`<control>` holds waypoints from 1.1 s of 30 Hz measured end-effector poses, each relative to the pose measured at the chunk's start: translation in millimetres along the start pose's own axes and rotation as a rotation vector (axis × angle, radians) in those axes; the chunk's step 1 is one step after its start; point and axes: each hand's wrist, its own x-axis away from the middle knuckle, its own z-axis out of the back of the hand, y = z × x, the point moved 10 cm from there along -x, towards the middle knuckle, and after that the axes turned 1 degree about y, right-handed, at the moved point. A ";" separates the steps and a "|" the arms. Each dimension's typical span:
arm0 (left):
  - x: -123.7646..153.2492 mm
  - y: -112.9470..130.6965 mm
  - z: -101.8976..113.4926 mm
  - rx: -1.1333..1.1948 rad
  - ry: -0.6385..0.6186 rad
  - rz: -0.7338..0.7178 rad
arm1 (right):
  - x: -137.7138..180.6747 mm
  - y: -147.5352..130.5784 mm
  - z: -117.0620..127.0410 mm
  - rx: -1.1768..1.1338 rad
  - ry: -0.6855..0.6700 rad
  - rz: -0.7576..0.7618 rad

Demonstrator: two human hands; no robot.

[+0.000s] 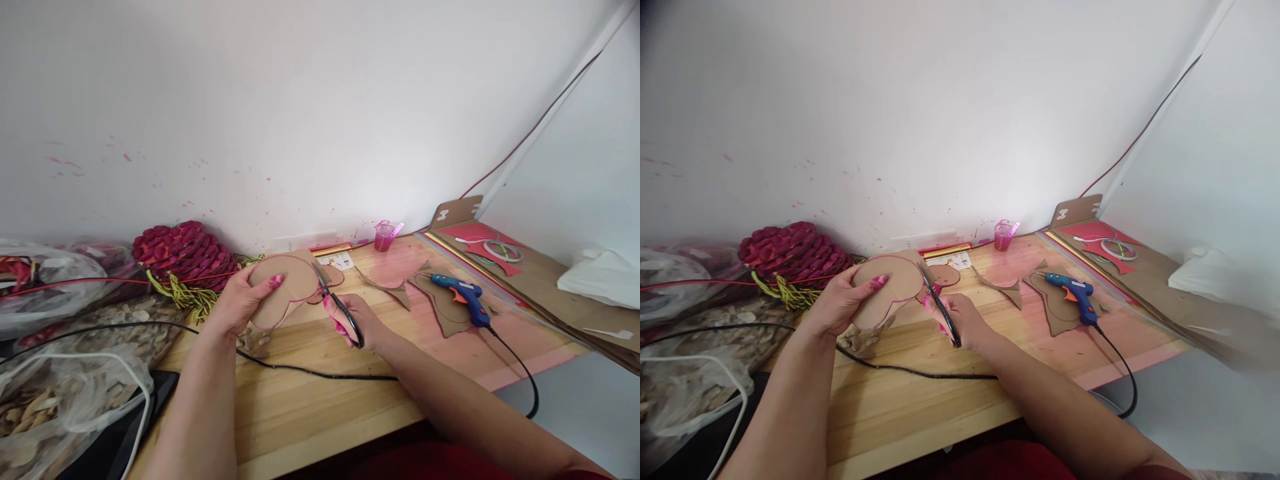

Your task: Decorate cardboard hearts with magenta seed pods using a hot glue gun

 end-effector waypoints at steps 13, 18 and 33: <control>0.6 1.7 4.5 -0.015 -0.020 0.010 | 4.9 -5.0 -1.9 0.049 -0.009 0.017; -2.3 -2.4 4.2 0.023 -0.005 0.035 | 5.8 -10.8 -1.0 0.076 0.000 0.060; -6.0 -20.2 -11.0 0.357 0.154 -0.012 | -4.8 -4.3 6.6 -0.083 0.103 0.029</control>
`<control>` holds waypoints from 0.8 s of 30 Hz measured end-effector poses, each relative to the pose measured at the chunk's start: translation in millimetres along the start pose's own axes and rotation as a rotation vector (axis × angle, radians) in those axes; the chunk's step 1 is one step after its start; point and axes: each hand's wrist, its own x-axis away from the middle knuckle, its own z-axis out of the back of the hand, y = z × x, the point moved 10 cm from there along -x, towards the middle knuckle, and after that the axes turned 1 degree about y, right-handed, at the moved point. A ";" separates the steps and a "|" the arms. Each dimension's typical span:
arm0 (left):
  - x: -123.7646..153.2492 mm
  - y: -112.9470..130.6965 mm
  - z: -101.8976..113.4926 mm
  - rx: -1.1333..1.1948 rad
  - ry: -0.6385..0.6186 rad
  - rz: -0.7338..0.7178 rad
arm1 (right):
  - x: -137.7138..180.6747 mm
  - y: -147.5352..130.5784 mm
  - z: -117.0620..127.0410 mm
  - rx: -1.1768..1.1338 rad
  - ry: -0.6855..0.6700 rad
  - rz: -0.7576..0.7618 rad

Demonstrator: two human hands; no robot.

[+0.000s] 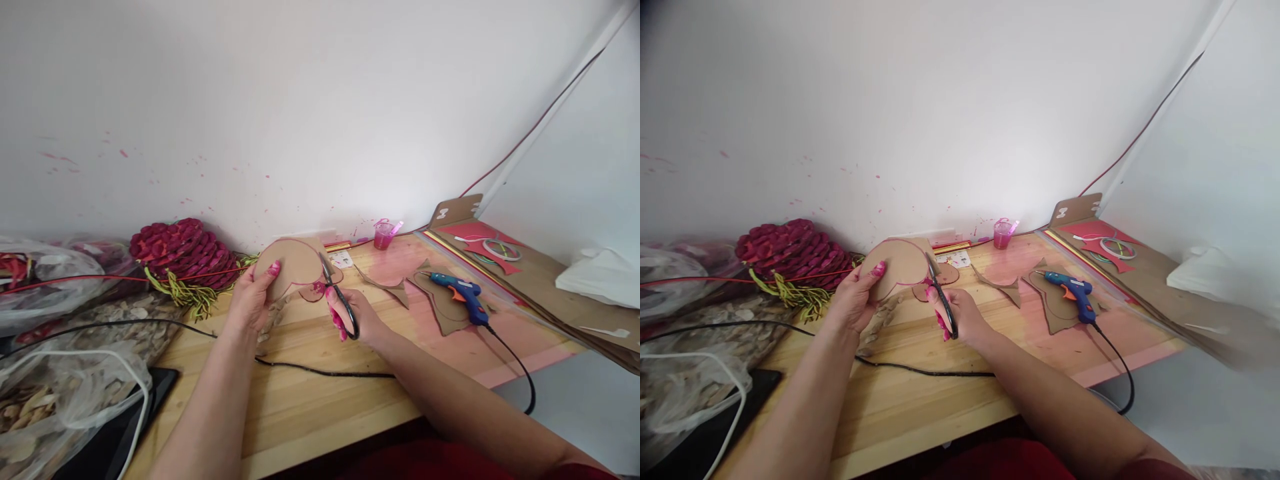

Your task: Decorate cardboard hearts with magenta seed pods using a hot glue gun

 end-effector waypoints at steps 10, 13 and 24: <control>-19.0 26.1 41.6 0.050 0.198 -0.145 | 10.3 -6.9 -24.8 0.071 -0.297 0.018; -19.2 24.7 40.3 0.062 0.187 -0.137 | 12.1 -8.1 -25.3 0.092 -0.307 0.026; -17.5 23.2 33.3 0.019 0.148 -0.128 | 11.4 -3.7 -22.3 0.094 -0.287 -0.026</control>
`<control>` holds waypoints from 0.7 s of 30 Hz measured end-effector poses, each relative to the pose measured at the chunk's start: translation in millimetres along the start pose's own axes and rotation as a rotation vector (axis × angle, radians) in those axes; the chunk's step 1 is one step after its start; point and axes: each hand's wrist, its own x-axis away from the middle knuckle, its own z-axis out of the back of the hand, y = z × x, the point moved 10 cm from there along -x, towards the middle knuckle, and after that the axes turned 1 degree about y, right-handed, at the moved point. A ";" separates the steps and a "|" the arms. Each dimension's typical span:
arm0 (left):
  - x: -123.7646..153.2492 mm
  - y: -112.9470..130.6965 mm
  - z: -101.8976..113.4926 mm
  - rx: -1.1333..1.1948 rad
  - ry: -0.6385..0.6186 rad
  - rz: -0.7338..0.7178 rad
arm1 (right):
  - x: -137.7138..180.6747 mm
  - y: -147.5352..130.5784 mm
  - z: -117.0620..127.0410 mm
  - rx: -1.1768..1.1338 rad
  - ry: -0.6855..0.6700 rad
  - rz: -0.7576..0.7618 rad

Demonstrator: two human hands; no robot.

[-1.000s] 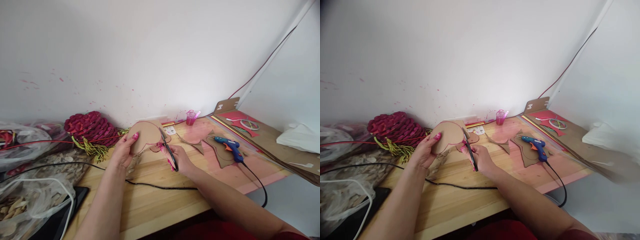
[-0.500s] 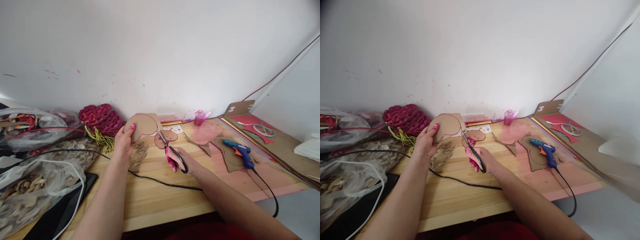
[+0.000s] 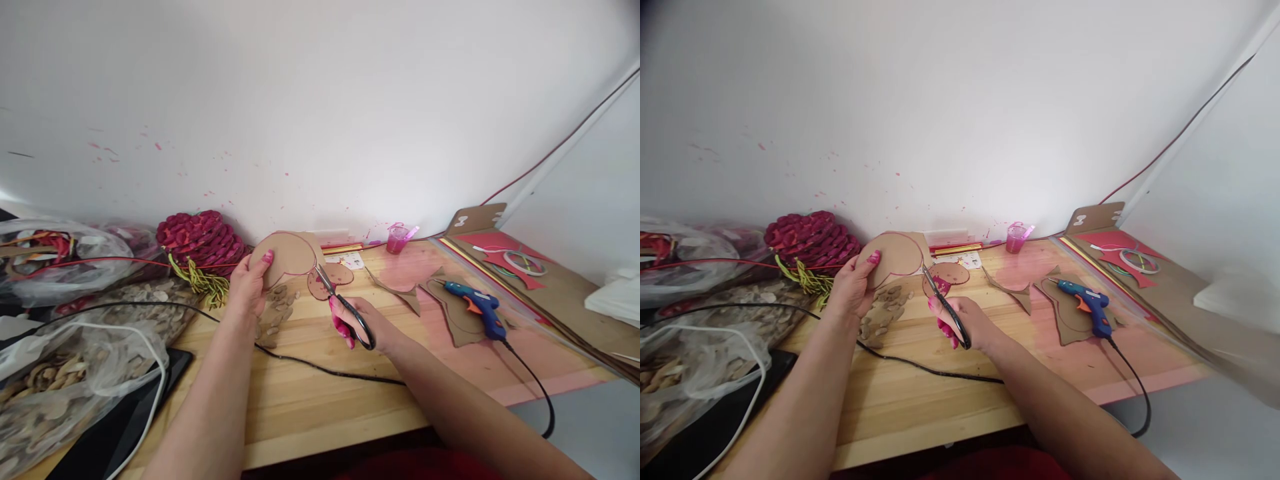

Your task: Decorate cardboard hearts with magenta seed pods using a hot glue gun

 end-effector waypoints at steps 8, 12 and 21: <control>4.1 -3.3 -7.4 -0.041 -0.065 0.016 | -3.1 -1.8 22.3 -0.200 0.204 0.026; 3.5 -7.3 -9.1 -0.058 -0.098 0.071 | 3.2 -8.4 52.6 -0.354 0.420 0.055; 0.9 1.3 -3.0 -0.031 -0.031 -0.032 | -1.6 -7.0 9.6 -0.077 0.075 0.006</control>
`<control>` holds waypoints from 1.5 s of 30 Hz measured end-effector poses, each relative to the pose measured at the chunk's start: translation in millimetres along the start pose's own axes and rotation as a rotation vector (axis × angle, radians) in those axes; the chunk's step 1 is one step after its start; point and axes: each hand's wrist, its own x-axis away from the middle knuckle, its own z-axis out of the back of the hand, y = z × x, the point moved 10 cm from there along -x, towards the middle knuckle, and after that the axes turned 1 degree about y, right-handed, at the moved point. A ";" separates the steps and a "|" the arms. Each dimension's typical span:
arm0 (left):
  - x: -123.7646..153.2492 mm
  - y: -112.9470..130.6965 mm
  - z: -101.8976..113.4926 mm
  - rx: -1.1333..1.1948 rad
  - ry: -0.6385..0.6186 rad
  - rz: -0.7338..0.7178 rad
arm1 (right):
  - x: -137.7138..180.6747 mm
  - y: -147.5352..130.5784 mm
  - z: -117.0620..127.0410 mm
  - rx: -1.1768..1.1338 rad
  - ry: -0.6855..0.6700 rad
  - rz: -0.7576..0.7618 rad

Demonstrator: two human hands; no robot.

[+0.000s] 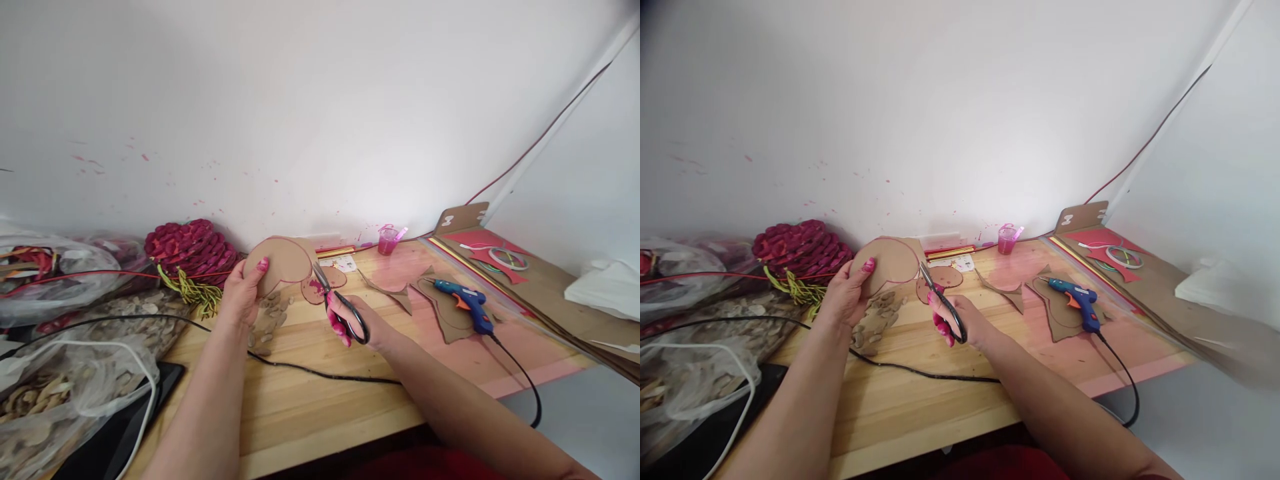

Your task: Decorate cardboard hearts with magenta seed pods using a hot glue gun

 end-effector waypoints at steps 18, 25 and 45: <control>7.3 0.7 -14.9 -0.097 -0.100 -0.143 | -2.0 13.7 2.7 -0.117 0.004 -0.122; 15.0 -17.8 -28.8 -0.107 -0.223 0.042 | -2.9 5.1 8.9 -0.125 0.070 -0.072; 24.6 1.2 -35.9 -0.224 -0.252 -0.086 | -2.8 -6.8 16.0 0.097 0.076 0.133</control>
